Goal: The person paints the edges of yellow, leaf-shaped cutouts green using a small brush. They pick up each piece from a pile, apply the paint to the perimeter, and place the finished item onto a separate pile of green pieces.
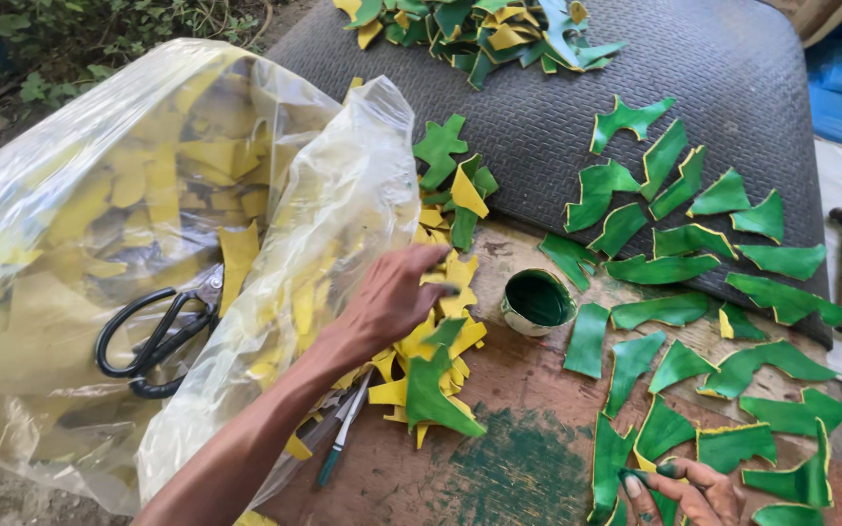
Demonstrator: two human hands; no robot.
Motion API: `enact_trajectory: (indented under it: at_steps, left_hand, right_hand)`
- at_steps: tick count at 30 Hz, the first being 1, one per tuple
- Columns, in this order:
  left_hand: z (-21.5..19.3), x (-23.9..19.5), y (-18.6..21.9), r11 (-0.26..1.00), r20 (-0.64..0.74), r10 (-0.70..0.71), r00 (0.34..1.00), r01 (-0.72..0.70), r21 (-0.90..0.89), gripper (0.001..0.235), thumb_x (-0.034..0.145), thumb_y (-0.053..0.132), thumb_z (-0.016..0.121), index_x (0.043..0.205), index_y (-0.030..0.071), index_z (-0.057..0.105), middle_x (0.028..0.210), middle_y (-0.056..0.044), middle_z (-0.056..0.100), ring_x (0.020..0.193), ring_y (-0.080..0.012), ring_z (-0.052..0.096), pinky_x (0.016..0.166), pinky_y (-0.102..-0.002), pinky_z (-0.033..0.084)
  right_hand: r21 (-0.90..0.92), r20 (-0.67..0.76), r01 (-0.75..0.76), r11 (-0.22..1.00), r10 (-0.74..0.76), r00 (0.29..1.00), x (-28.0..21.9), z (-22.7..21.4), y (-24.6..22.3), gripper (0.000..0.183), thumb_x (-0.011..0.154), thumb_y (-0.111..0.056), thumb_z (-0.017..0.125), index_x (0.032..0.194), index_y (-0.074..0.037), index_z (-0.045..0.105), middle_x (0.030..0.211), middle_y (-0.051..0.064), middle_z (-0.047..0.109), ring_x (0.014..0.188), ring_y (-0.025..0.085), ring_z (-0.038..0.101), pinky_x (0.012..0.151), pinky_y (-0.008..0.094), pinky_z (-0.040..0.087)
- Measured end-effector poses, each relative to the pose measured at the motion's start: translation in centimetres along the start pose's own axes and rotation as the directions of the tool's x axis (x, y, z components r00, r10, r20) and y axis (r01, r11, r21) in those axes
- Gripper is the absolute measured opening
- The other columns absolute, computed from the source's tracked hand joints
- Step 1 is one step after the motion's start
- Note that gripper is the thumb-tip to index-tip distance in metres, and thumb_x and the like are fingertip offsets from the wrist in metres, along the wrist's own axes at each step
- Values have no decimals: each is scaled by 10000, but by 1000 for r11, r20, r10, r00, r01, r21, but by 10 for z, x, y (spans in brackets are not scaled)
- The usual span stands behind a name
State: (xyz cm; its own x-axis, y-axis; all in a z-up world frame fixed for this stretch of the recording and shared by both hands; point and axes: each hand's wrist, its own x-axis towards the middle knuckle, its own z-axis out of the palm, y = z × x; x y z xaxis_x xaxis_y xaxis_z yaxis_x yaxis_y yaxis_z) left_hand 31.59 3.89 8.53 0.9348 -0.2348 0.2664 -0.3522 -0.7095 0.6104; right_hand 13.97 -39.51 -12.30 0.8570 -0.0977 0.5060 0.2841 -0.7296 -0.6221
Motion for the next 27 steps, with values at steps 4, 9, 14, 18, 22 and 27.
enact_trajectory:
  at_steps: [4, 9, 14, 18, 22, 27]
  left_hand:
    - [41, 77, -33, 983, -75, -119, 990, 129, 131, 552, 862, 161, 790, 1336, 7, 552, 1165, -246, 667, 1075, -376, 663, 931, -443, 523]
    - [67, 154, -69, 901, -176, -228, 958, 276, 334, 1320, 507, 295, 990, 1581, 115, 244, 1548, -418, 142, 1395, -629, 239, 1090, -686, 305]
    - [96, 163, -86, 867, -79, -333, 940, 338, 367, 1102, 586, 221, 924, 1483, 158, 288, 1499, -404, 166, 1370, -595, 249, 1090, -632, 302]
    - [120, 151, -96, 898, -162, -182, 970, 231, 373, 821, 751, 43, 728, 1490, 112, 376, 1259, -256, 514, 1125, -401, 572, 924, -523, 485]
    - [131, 149, -110, 922, -306, 19, 952, 102, 374, 584, 733, 7, 696, 1279, 42, 492, 1002, -208, 588, 908, -381, 599, 795, -514, 461]
    - [136, 169, -134, 967, -199, -38, 979, 86, 239, 292, 800, -4, 671, 1062, 22, 545, 822, -196, 669, 769, -405, 673, 680, -504, 507]
  right_hand:
    - [-160, 11, 35, 986, -34, 999, -4, 6, 19, 261, 636, -189, 877, 843, -107, 738, 893, 45, 638, 840, 201, 629, 841, 349, 493]
    - [-52, 16, 98, 994, -97, 995, 15, 1, 26, 241, 710, -188, 865, 880, -91, 723, 938, 38, 644, 868, 182, 640, 826, 312, 512]
    - [-92, 43, 28, 995, -25, 999, 81, 1, -86, 223, 766, -129, 846, 940, -45, 735, 1021, 88, 649, 961, 194, 648, 864, 302, 528]
    - [204, 86, -121, 971, 105, 991, 175, 50, -146, 182, 859, -95, 810, 1008, -9, 751, 1236, 109, 620, 1012, 172, 621, 681, 269, 466]
    - [381, 144, -205, 902, 161, 976, 255, 112, -143, 151, 894, -111, 809, 990, -9, 754, 1194, 44, 582, 833, 68, 533, 670, 222, 464]
    - [416, 127, -207, 886, 168, 978, 277, 147, -125, 171, 853, -116, 845, 971, -20, 765, 1140, 33, 594, 796, 57, 528, 669, 219, 481]
